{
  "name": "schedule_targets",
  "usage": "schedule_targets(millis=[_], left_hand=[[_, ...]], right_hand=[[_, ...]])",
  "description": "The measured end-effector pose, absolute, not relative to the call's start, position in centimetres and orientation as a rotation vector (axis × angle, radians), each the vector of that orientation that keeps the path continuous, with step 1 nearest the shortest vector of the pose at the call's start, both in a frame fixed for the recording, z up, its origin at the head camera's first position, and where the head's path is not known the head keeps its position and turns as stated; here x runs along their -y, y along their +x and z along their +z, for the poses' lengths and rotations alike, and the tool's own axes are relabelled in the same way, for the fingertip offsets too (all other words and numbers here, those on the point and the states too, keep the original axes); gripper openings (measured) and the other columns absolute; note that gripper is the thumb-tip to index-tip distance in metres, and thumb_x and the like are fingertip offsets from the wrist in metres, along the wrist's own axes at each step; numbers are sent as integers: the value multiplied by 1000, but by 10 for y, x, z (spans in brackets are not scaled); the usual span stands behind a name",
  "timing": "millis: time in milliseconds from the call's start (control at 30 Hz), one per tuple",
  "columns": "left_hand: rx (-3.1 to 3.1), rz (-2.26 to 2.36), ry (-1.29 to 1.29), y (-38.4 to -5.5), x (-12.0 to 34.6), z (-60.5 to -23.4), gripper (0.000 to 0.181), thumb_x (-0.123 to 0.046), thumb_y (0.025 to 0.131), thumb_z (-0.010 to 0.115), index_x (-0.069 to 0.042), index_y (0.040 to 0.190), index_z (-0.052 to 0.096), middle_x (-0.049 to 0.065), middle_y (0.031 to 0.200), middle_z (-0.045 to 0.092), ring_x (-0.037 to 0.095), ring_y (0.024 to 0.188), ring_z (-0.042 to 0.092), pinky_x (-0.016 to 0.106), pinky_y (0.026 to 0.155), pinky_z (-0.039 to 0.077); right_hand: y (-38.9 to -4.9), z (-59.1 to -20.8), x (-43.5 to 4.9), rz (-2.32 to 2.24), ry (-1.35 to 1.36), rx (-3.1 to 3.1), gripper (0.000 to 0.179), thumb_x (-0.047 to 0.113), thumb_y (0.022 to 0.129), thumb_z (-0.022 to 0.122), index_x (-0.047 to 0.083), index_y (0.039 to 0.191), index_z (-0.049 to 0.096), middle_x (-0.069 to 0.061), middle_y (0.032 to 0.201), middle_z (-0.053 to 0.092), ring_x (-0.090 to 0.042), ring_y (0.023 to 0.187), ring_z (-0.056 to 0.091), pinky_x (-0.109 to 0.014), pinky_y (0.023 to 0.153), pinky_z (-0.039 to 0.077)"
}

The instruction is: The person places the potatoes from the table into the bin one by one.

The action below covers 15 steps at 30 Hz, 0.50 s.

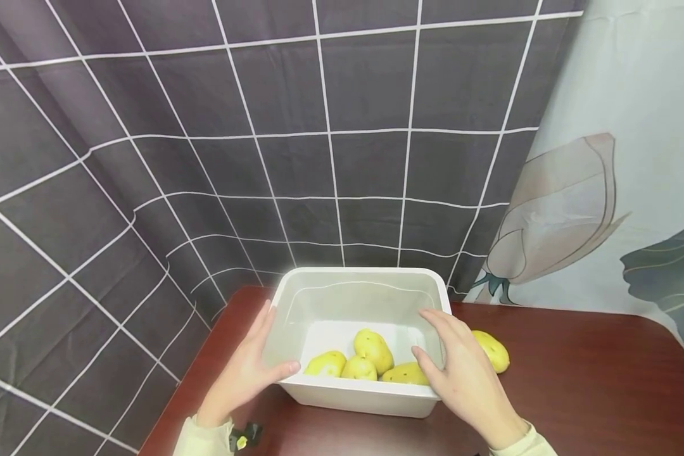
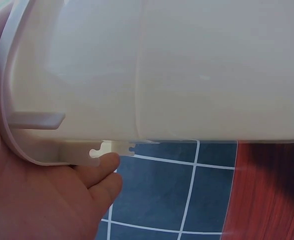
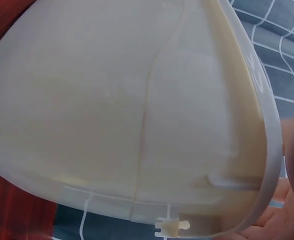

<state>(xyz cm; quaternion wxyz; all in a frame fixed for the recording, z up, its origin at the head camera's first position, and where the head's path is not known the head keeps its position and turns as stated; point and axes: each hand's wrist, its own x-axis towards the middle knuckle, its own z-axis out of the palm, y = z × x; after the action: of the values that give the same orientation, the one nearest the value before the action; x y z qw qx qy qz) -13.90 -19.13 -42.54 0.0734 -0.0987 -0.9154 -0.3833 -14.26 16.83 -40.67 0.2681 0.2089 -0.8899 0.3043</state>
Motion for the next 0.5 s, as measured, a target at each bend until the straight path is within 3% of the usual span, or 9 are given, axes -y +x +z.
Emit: schedule_targets(millis=[167,367,500], left_hand=[[2746,-1154,-292,-138,192,-427,110,-50,77,83,-4,159,26,0,168,11,32,147,30,59,111,32],[2758,-1145,-283,-137,192,-426,112,-58,77,80,-5,159,26,0,168,12,32,148,29,60,111,32],[2755,-1154,-277,-138,192,-425,112,-58,77,80,-6,159,26,0,168,12,32,148,29,60,111,32]], right_hand=[[-140,-405,-171,824,529,2406,59,12,78,83,9,134,62,-9,131,61,-28,116,57,-7,94,29],[-139,-406,-178,858,503,2378,61,9,78,83,8,135,61,-11,132,60,-26,112,56,0,97,21],[-140,-408,-184,868,476,2359,62,8,77,84,9,135,62,-10,131,61,-15,115,54,0,99,19]])
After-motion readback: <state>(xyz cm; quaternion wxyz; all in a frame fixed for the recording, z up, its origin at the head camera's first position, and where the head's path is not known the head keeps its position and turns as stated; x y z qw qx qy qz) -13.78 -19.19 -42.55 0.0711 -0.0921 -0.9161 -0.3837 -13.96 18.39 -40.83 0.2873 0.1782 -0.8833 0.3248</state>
